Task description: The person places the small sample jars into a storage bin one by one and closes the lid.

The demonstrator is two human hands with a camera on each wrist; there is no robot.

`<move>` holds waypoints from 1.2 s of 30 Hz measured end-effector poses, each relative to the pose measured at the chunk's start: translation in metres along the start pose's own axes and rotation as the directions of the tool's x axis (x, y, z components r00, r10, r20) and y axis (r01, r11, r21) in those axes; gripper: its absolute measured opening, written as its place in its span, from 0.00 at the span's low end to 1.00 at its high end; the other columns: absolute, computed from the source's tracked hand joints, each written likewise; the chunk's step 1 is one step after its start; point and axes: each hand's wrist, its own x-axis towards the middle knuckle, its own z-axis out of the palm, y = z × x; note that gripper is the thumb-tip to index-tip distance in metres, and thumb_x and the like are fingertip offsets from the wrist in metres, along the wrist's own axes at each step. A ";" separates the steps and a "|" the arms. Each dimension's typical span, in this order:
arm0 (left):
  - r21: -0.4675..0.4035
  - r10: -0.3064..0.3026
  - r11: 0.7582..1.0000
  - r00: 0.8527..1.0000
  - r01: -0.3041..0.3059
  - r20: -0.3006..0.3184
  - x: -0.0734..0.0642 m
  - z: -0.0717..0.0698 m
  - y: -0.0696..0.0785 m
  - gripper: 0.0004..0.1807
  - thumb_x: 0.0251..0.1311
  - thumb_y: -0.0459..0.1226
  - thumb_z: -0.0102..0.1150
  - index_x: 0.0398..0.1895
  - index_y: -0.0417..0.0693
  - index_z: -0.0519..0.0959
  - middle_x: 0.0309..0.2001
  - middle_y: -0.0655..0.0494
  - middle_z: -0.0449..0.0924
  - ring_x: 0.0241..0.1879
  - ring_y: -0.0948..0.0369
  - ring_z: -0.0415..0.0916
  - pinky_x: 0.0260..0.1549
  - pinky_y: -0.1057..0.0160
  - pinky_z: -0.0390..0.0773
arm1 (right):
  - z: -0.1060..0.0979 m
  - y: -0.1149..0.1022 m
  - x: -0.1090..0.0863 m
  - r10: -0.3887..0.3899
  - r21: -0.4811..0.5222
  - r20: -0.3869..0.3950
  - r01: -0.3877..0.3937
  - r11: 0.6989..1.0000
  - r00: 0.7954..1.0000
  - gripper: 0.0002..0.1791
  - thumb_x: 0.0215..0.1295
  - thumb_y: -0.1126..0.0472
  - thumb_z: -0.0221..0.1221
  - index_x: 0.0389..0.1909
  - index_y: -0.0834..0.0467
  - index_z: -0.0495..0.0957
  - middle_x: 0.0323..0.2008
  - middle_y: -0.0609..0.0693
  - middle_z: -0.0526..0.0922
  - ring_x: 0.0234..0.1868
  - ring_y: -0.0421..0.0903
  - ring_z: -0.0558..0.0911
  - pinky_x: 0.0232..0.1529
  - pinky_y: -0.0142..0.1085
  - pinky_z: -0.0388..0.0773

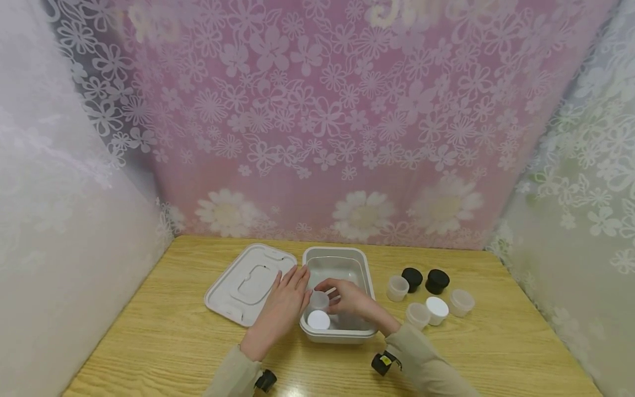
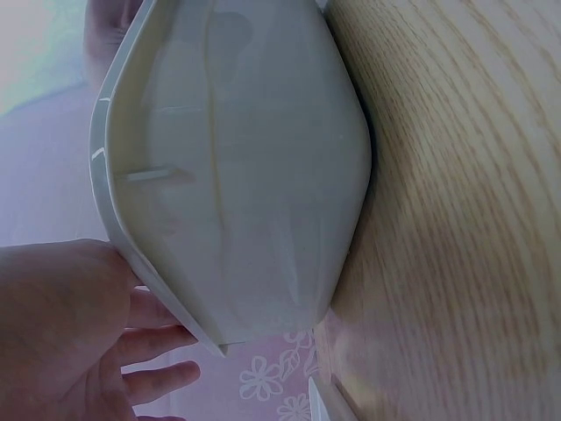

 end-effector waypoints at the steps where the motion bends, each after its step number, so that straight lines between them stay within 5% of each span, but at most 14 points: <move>1: 0.000 0.001 1.000 1.000 -0.001 -0.004 0.000 0.000 0.000 0.25 0.74 0.42 0.54 0.68 0.37 0.74 0.69 0.45 0.72 0.71 0.45 0.66 0.67 0.38 0.65 | 0.000 0.000 0.000 -0.005 0.001 0.007 0.005 1.000 1.000 0.24 0.58 0.76 0.67 0.57 0.69 0.77 0.56 0.65 0.80 0.51 0.64 0.83 0.48 0.51 0.84; 9: 0.003 -0.007 1.000 1.000 0.007 0.005 0.001 0.001 0.000 0.25 0.75 0.43 0.53 0.69 0.38 0.73 0.69 0.46 0.72 0.71 0.46 0.66 0.67 0.38 0.65 | -0.003 -0.003 -0.004 -0.020 0.012 -0.012 0.021 1.000 1.000 0.25 0.60 0.78 0.63 0.60 0.71 0.74 0.58 0.68 0.78 0.55 0.66 0.81 0.54 0.54 0.81; 15: -0.013 -0.014 1.000 1.000 0.014 0.015 0.002 0.000 0.000 0.25 0.75 0.43 0.53 0.69 0.37 0.73 0.70 0.46 0.71 0.71 0.46 0.66 0.67 0.38 0.65 | -0.012 -0.006 -0.011 -0.034 0.031 -0.163 0.040 0.999 0.986 0.20 0.65 0.75 0.62 0.58 0.70 0.76 0.55 0.67 0.81 0.54 0.67 0.81 0.54 0.55 0.81; 26: -0.025 -0.020 0.999 1.000 0.020 0.017 0.002 0.001 -0.001 0.26 0.76 0.43 0.52 0.69 0.37 0.72 0.70 0.45 0.71 0.71 0.45 0.65 0.69 0.38 0.63 | -0.026 -0.006 -0.036 -0.063 0.177 -0.461 0.161 0.971 0.885 0.18 0.69 0.64 0.63 0.58 0.64 0.78 0.54 0.61 0.83 0.55 0.61 0.82 0.54 0.35 0.81; 36: -0.034 -0.020 0.999 1.000 0.021 0.023 0.001 0.000 0.000 0.25 0.75 0.42 0.53 0.69 0.36 0.73 0.70 0.44 0.71 0.71 0.45 0.65 0.68 0.38 0.64 | -0.042 -0.001 -0.064 -0.122 0.162 -0.572 0.258 0.952 0.811 0.20 0.68 0.68 0.63 0.61 0.64 0.77 0.58 0.61 0.81 0.56 0.51 0.81 0.56 0.29 0.79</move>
